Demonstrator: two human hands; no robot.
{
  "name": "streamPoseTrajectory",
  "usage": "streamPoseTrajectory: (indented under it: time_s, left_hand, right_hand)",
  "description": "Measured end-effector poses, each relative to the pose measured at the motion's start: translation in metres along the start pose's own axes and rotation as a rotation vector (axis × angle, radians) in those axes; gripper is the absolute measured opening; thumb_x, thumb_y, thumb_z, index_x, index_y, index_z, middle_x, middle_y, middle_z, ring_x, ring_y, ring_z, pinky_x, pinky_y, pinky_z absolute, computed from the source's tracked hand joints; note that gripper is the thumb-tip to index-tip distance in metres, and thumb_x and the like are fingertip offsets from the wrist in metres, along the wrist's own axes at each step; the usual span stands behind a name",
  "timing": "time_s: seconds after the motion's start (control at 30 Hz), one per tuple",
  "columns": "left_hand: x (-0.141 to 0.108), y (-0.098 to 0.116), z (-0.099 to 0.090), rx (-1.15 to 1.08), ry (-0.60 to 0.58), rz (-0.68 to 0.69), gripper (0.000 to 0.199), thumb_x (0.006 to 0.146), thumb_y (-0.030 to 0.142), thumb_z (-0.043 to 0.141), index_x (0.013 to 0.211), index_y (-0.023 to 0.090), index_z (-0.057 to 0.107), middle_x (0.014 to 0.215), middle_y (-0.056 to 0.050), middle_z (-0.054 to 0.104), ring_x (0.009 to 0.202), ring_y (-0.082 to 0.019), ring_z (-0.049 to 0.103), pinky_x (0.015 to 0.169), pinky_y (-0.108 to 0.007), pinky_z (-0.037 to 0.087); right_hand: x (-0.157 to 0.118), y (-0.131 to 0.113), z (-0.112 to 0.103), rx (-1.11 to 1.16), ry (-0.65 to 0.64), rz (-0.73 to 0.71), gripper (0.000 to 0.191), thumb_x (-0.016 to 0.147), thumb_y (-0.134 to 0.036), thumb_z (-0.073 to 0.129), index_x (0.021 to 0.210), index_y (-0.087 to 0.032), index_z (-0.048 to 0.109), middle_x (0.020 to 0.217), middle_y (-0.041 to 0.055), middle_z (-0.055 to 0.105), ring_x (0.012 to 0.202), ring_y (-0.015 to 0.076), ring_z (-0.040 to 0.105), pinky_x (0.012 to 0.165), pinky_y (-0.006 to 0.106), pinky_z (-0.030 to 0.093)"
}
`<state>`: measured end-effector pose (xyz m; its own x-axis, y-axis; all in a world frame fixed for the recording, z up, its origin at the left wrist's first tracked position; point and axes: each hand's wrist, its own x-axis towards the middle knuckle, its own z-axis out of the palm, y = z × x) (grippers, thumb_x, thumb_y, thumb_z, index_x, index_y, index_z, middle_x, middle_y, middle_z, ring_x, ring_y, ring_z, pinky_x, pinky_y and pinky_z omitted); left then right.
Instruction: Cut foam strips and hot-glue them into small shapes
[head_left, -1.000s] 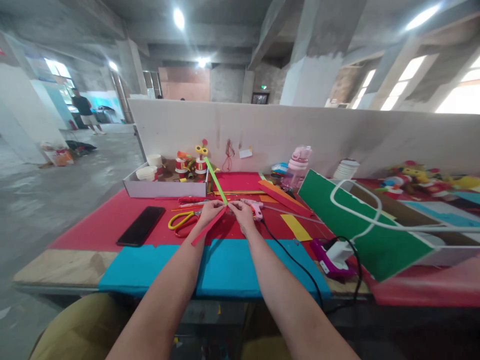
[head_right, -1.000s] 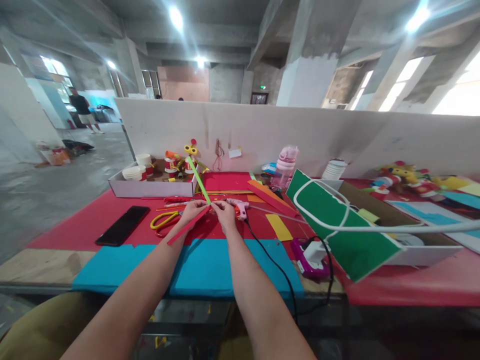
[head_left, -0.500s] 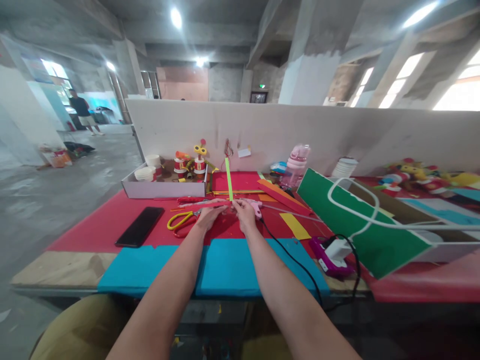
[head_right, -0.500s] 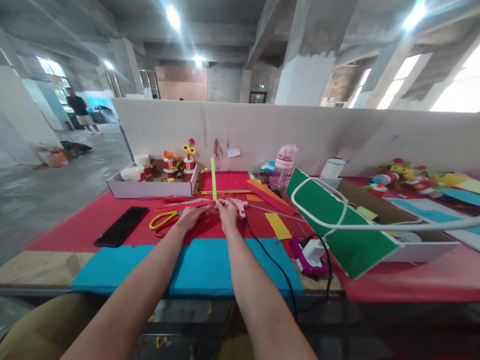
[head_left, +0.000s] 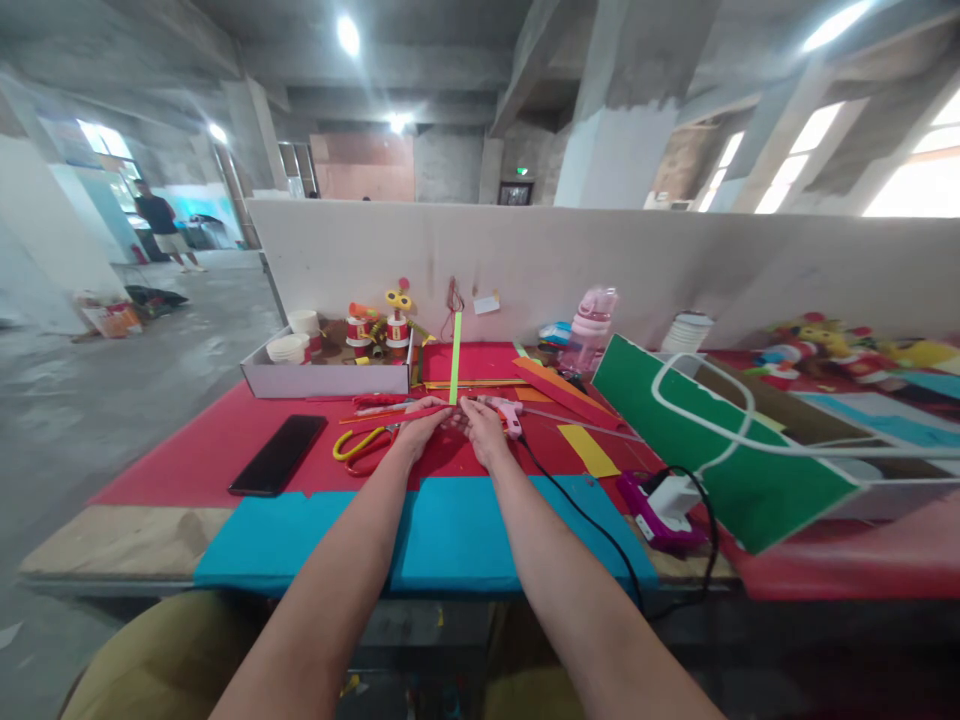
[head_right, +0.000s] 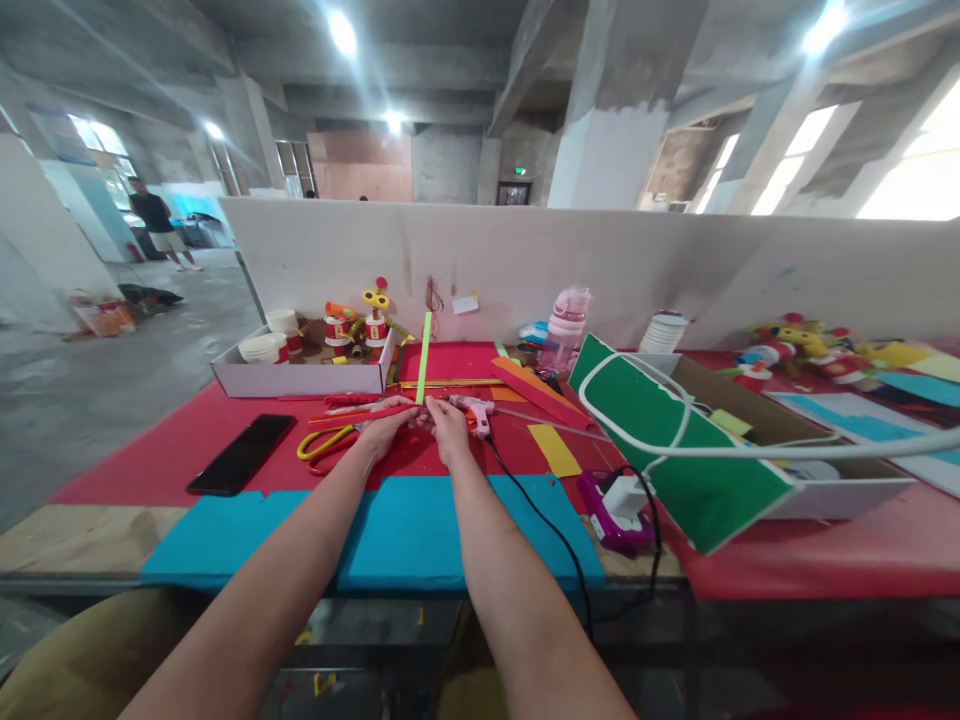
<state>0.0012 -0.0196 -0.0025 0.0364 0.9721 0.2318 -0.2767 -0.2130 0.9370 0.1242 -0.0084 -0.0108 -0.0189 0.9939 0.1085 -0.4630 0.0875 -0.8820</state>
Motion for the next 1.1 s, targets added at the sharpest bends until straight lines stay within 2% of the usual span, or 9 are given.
streamPoseTrajectory:
  time_s: [0.17, 0.27, 0.43, 0.63, 0.83, 0.97, 1.1]
  left_hand:
    - [-0.0027, 0.0028, 0.0021, 0.047, 0.0, -0.033, 0.03, 0.058, 0.034, 0.079, 0.073, 0.015, 0.063, 0.059, 0.0, 0.062, 0.053, -0.011, 0.055, 0.053, -0.022, 0.042]
    - [-0.0037, 0.0033, 0.0027, 0.047, 0.018, -0.022, 0.03, 0.059, 0.036, 0.078, 0.074, 0.016, 0.061, 0.057, 0.001, 0.059, 0.052, -0.011, 0.053, 0.053, -0.023, 0.042]
    - [-0.0029, 0.0022, 0.0007, 0.059, 0.019, 0.024, 0.026, 0.063, 0.036, 0.075, 0.07, 0.016, 0.06, 0.056, 0.002, 0.055, 0.053, -0.011, 0.051, 0.054, -0.023, 0.04]
    - [-0.0014, 0.0004, -0.0039, 0.07, -0.013, 0.05, 0.021, 0.068, 0.035, 0.07, 0.07, 0.017, 0.062, 0.06, 0.001, 0.057, 0.06, -0.012, 0.054, 0.059, -0.024, 0.042]
    - [-0.0025, 0.0021, -0.0052, 0.061, -0.017, 0.041, 0.021, 0.068, 0.036, 0.07, 0.069, 0.016, 0.062, 0.059, 0.0, 0.058, 0.057, -0.012, 0.053, 0.057, -0.024, 0.04]
    - [-0.001, -0.0003, -0.0048, 0.038, 0.006, 0.038, 0.023, 0.067, 0.037, 0.072, 0.068, 0.016, 0.062, 0.057, 0.0, 0.058, 0.056, -0.012, 0.053, 0.057, -0.024, 0.04]
    - [0.0038, -0.0057, -0.0051, -0.008, 0.057, -0.038, 0.033, 0.064, 0.043, 0.075, 0.067, 0.014, 0.062, 0.055, -0.001, 0.057, 0.051, -0.011, 0.05, 0.054, -0.025, 0.041]
  right_hand:
    - [-0.001, -0.0009, -0.0024, -0.247, 0.015, -0.144, 0.028, 0.06, -0.043, 0.073, 0.073, -0.018, 0.069, 0.063, -0.0002, 0.065, 0.06, 0.015, 0.059, 0.063, 0.028, 0.049]
    - [-0.0013, -0.0004, -0.0032, -0.317, 0.035, -0.209, 0.027, 0.064, -0.044, 0.069, 0.072, -0.018, 0.069, 0.064, 0.0009, 0.066, 0.062, 0.0162, 0.059, 0.063, 0.029, 0.048]
    - [-0.0009, 0.0007, -0.0028, -0.305, 0.031, -0.187, 0.031, 0.063, -0.048, 0.068, 0.071, -0.018, 0.066, 0.064, 0.0008, 0.065, 0.059, 0.0158, 0.058, 0.062, 0.029, 0.048]
    - [-0.0008, -0.0001, -0.0012, -0.321, 0.031, -0.236, 0.029, 0.064, -0.047, 0.068, 0.069, -0.019, 0.065, 0.06, -0.0013, 0.062, 0.057, 0.0138, 0.056, 0.059, 0.026, 0.047]
    - [-0.0007, -0.0002, -0.0001, -0.225, 0.016, -0.128, 0.033, 0.058, -0.047, 0.074, 0.073, -0.019, 0.066, 0.064, -0.0008, 0.065, 0.058, 0.0143, 0.058, 0.063, 0.029, 0.05]
    - [-0.003, -0.0035, 0.0006, -0.275, 0.015, -0.176, 0.029, 0.061, -0.044, 0.072, 0.072, -0.018, 0.066, 0.064, -0.0007, 0.065, 0.058, 0.0147, 0.059, 0.062, 0.028, 0.05]
    - [-0.0023, -0.004, -0.0016, -0.307, 0.052, -0.242, 0.025, 0.066, -0.043, 0.067, 0.073, -0.019, 0.067, 0.064, -0.0006, 0.064, 0.059, 0.0154, 0.06, 0.061, 0.028, 0.049]
